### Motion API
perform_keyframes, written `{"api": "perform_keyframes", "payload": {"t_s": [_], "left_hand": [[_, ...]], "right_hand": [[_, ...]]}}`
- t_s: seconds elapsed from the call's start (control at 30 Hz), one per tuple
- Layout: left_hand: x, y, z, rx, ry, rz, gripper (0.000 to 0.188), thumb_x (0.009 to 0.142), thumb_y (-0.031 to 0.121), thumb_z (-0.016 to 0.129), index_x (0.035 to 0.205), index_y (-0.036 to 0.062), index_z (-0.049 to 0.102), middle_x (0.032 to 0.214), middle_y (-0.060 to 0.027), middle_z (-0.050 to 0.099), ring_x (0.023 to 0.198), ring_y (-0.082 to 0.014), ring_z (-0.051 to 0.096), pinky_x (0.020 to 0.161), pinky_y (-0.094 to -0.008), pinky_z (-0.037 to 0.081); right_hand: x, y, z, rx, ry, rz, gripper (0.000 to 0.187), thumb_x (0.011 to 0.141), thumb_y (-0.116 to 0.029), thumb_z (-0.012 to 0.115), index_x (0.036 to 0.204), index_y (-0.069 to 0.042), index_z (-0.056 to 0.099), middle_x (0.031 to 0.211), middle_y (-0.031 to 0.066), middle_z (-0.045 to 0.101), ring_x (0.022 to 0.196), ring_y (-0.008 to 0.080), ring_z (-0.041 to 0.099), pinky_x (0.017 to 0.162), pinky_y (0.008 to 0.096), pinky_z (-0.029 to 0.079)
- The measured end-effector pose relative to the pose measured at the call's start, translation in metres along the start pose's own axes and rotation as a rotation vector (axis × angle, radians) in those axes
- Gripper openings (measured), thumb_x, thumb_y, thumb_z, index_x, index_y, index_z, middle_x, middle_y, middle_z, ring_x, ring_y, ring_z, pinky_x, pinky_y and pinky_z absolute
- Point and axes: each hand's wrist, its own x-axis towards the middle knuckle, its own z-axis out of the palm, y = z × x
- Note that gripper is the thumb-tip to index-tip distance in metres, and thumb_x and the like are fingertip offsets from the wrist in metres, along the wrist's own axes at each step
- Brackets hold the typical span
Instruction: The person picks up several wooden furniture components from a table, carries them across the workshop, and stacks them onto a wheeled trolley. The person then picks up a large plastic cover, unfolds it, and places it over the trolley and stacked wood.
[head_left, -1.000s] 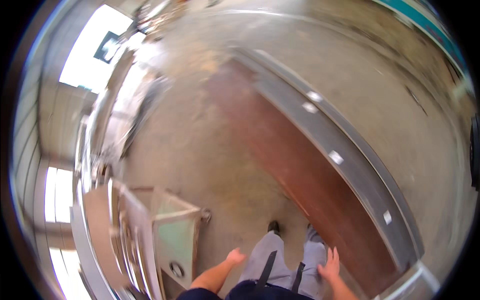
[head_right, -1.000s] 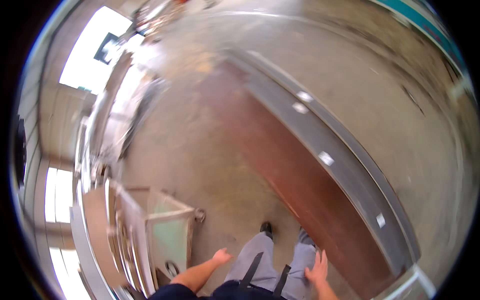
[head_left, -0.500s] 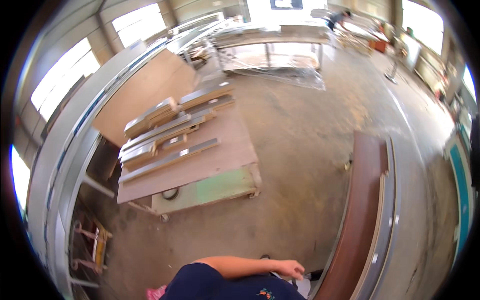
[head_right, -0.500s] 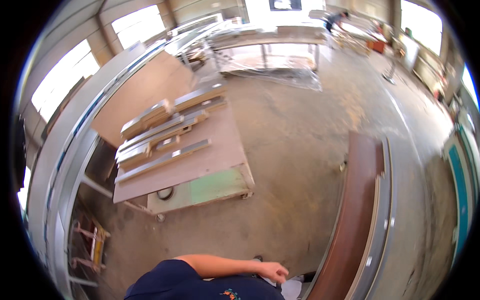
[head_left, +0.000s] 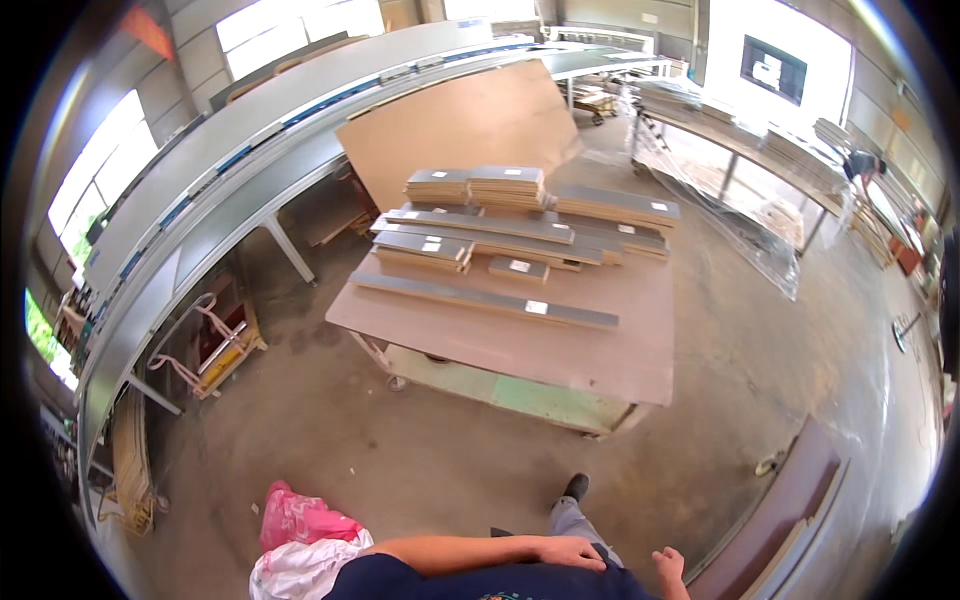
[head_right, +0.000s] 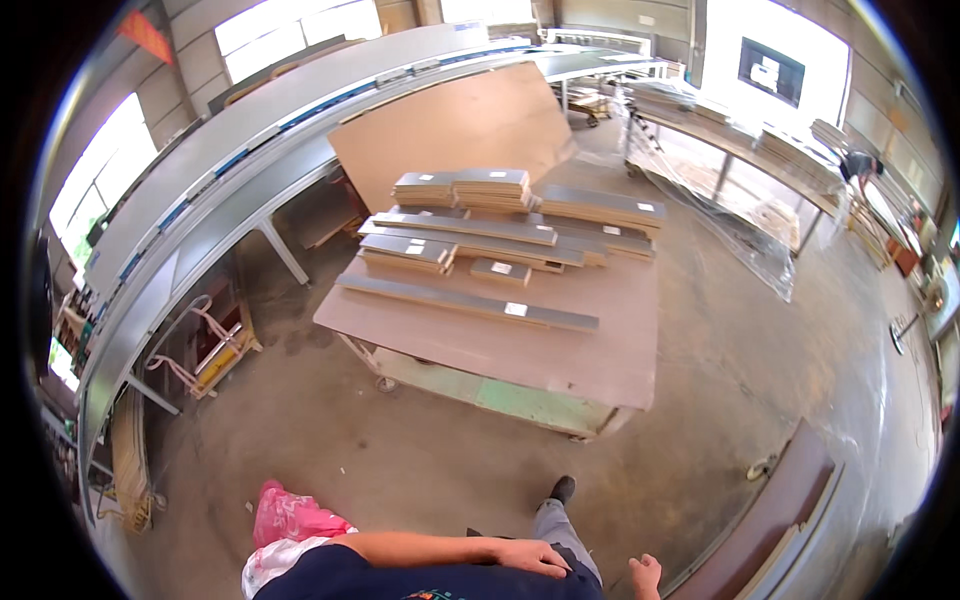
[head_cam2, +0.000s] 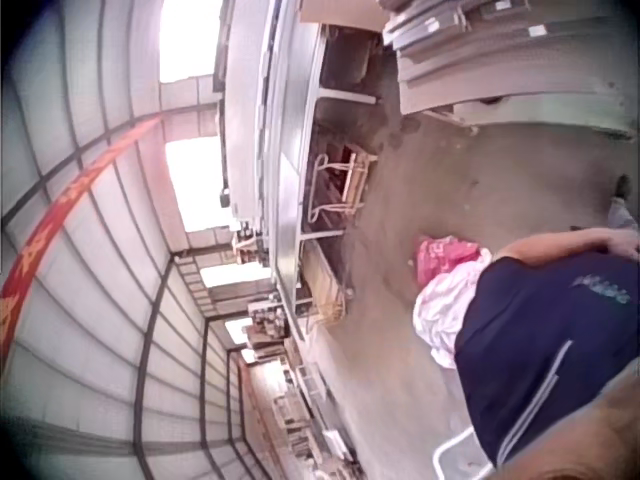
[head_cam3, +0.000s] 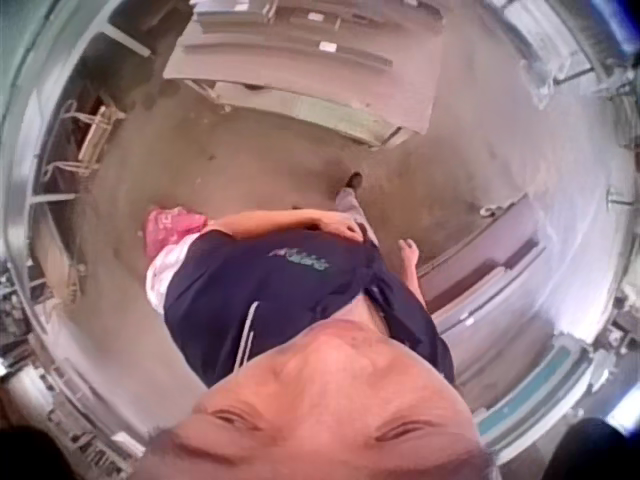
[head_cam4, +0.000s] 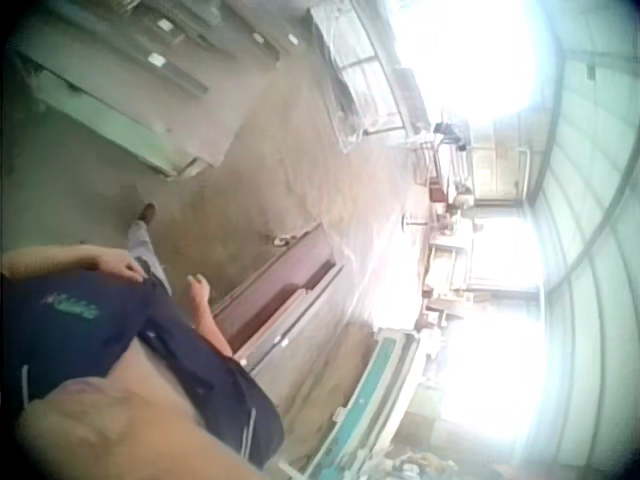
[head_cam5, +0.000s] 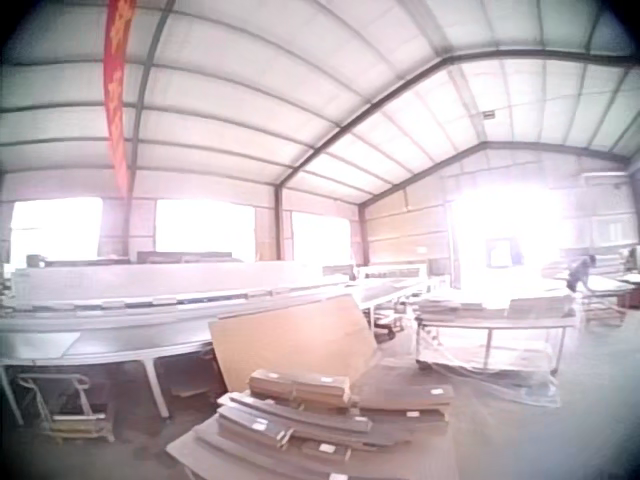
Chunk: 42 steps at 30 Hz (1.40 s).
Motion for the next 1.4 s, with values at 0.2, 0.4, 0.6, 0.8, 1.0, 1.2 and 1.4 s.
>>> {"api": "perform_keyframes", "payload": {"t_s": [0.2, 0.4, 0.6, 0.8, 1.0, 1.2, 1.4], "left_hand": [[-0.035, 0.023, -0.069, -0.202, 0.539, -0.163, 0.047, 0.092, 0.042, 0.049, 0.083, -0.0027, 0.061, 0.069, -0.007, 0.061, 0.068, -0.0103, 0.053, 0.065, -0.0307, 0.044], [-0.073, 0.016, -0.102, -0.183, 1.144, -0.181, 0.043, 0.09, 0.034, 0.054, 0.07, -0.0032, 0.057, 0.055, -0.0042, 0.049, 0.056, -0.0081, 0.044, 0.054, -0.0277, 0.04], [-0.124, -0.061, -0.135, -0.465, 1.691, -0.419, 0.047, 0.087, 0.037, 0.056, 0.059, -0.0001, 0.059, 0.049, -0.0043, 0.054, 0.047, -0.0095, 0.05, 0.047, -0.0268, 0.039], [-0.192, -0.095, -0.235, -0.476, 1.585, -0.431, 0.043, 0.086, 0.033, 0.058, 0.058, 0.0001, 0.061, 0.051, -0.003, 0.057, 0.05, -0.0087, 0.052, 0.051, -0.0251, 0.04], [-0.295, -0.111, -0.353, -0.523, 1.723, -0.331, 0.037, 0.085, 0.023, 0.06, 0.056, 0.0009, 0.058, 0.051, -0.0004, 0.053, 0.05, -0.0065, 0.045, 0.049, -0.0238, 0.036], [-0.343, -0.117, -0.417, -0.469, 1.679, -0.429, 0.036, 0.085, 0.023, 0.059, 0.056, 0.0011, 0.058, 0.052, -0.0004, 0.052, 0.051, -0.0066, 0.045, 0.05, -0.0235, 0.036], [-0.324, -0.174, -0.443, -1.032, 1.629, -0.302, 0.032, 0.085, 0.034, 0.061, 0.094, 0.0032, 0.057, 0.07, -0.0057, 0.058, 0.061, -0.016, 0.054, 0.059, -0.0304, 0.046]], "right_hand": [[0.103, -0.108, 0.061, -0.324, -0.223, -0.201, 0.03, 0.062, -0.023, 0.064, 0.061, -0.001, 0.043, 0.062, 0.0115, 0.049, 0.059, 0.0255, 0.045, 0.056, 0.0408, 0.037], [0.192, -0.292, 0.154, -0.349, -0.38, -0.66, 0.048, 0.07, -0.022, 0.067, 0.113, -0.004, 0.056, 0.111, 0.0198, 0.056, 0.105, 0.0348, 0.052, 0.092, 0.0398, 0.042], [0.238, -0.468, 0.245, -0.42, -0.461, -0.799, 0.052, 0.069, -0.018, 0.067, 0.117, -0.006, 0.052, 0.119, 0.0176, 0.05, 0.114, 0.0333, 0.046, 0.095, 0.0394, 0.04], [0.27, -0.559, 0.311, -0.749, -0.234, -0.926, 0.071, 0.064, -0.02, 0.069, 0.128, -0.007, 0.04, 0.13, 0.0157, 0.04, 0.125, 0.0323, 0.035, 0.103, 0.0452, 0.03], [0.289, -0.582, 0.34, -1.062, -0.389, -0.609, 0.073, 0.064, -0.022, 0.069, 0.128, -0.008, 0.036, 0.124, 0.0155, 0.042, 0.12, 0.0319, 0.039, 0.104, 0.0496, 0.028], [0.293, -0.579, 0.35, -1.063, -0.423, -0.683, 0.05, 0.061, -0.027, 0.072, 0.101, -0.006, 0.052, 0.103, 0.0117, 0.05, 0.106, 0.029, 0.047, 0.087, 0.0409, 0.042], [0.231, -0.545, 0.326, -0.88, -0.449, -0.788, 0.047, 0.057, -0.027, 0.073, 0.095, -0.007, 0.055, 0.096, 0.012, 0.051, 0.097, 0.0294, 0.05, 0.081, 0.039, 0.044]]}}
